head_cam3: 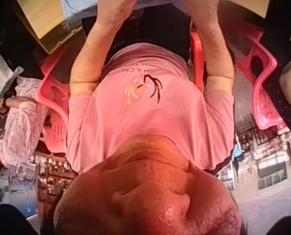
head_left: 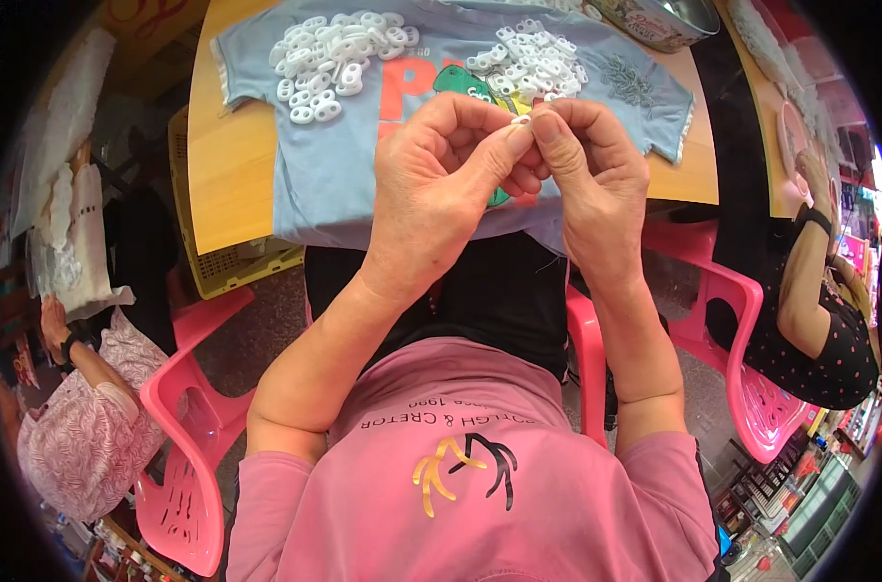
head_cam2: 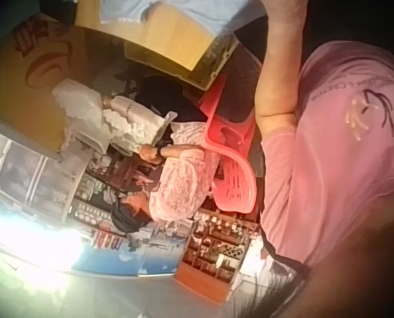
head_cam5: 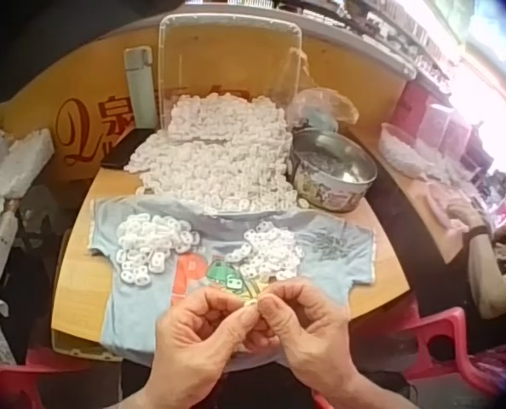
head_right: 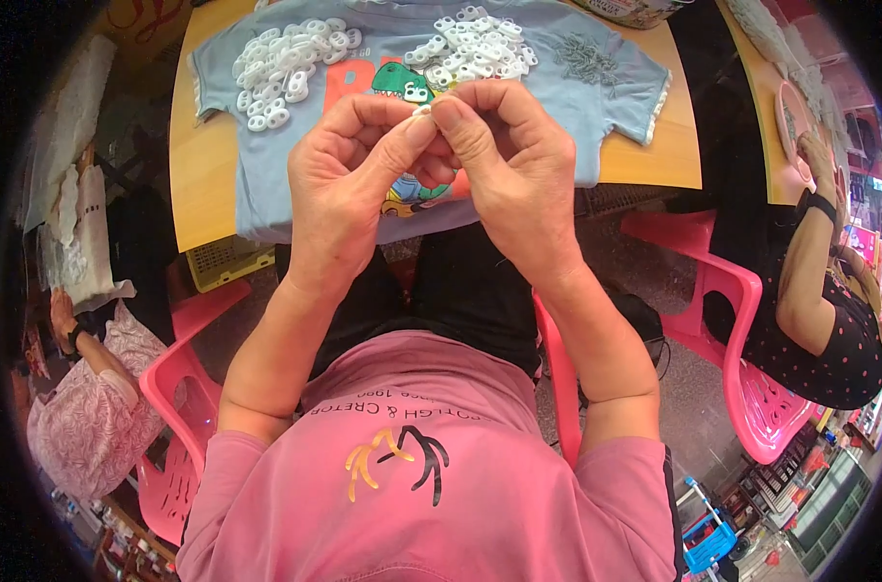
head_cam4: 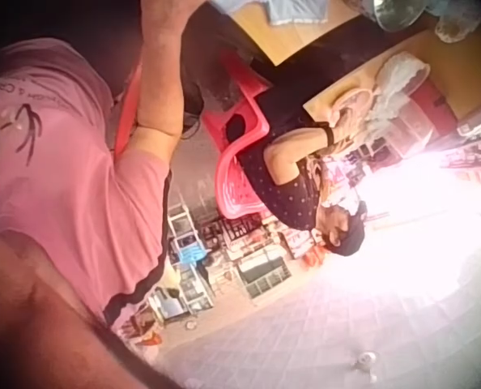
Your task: The recorder is linking white plastic rings together using a needle and thread on a workstation table.
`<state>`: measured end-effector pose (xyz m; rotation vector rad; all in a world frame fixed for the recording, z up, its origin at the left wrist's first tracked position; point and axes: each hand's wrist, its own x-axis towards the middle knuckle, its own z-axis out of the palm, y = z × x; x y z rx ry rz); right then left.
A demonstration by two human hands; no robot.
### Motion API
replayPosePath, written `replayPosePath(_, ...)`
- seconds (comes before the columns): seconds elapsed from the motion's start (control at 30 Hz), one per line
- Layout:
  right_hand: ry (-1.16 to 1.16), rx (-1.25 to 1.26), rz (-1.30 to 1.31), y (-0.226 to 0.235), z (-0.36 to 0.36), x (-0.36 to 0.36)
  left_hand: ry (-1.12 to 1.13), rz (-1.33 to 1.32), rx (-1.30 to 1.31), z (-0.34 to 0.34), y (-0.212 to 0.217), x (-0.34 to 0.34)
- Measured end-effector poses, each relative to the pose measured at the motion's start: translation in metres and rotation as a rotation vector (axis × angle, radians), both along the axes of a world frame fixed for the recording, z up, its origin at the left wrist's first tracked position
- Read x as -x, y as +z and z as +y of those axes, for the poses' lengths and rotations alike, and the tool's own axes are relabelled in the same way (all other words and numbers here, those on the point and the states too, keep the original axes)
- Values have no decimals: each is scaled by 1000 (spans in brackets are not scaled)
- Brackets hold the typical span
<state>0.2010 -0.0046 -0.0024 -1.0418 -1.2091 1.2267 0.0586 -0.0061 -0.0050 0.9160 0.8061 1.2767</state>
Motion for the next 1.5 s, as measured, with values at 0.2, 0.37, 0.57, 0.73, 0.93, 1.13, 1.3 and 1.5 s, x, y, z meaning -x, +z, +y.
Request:
replayPosePath(0.2, 64, -36, -57, -4, 5, -6, -54, 2, 47, 6, -3, 12)
replayPosePath(0.37, 131, -156, -221, 12, 11, -13, -90, -21, 89, 6, 7, 23)
replayPosePath(0.57, 220, -679, -678, 22, 27, -19, -130, 81, 31, 3, 8, 30)
replayPosePath(0.73, 240, -772, -771, 30, 27, -17, -183, 82, 27, 0, 15, 33)
replayPosePath(0.93, 232, -753, -722, 32, 22, -11, -170, 53, 2, -4, 25, 32)
replayPosePath(1.13, 187, -748, -675, 19, 25, -11, -146, 104, -9, -2, 18, 23)
replayPosePath(1.3, 147, -691, -732, 8, 26, -14, -114, -12, 80, 6, 0, 16)
replayPosePath(1.5, 323, -646, -708, 27, 30, -9, -197, -34, 112, 2, 15, 39)
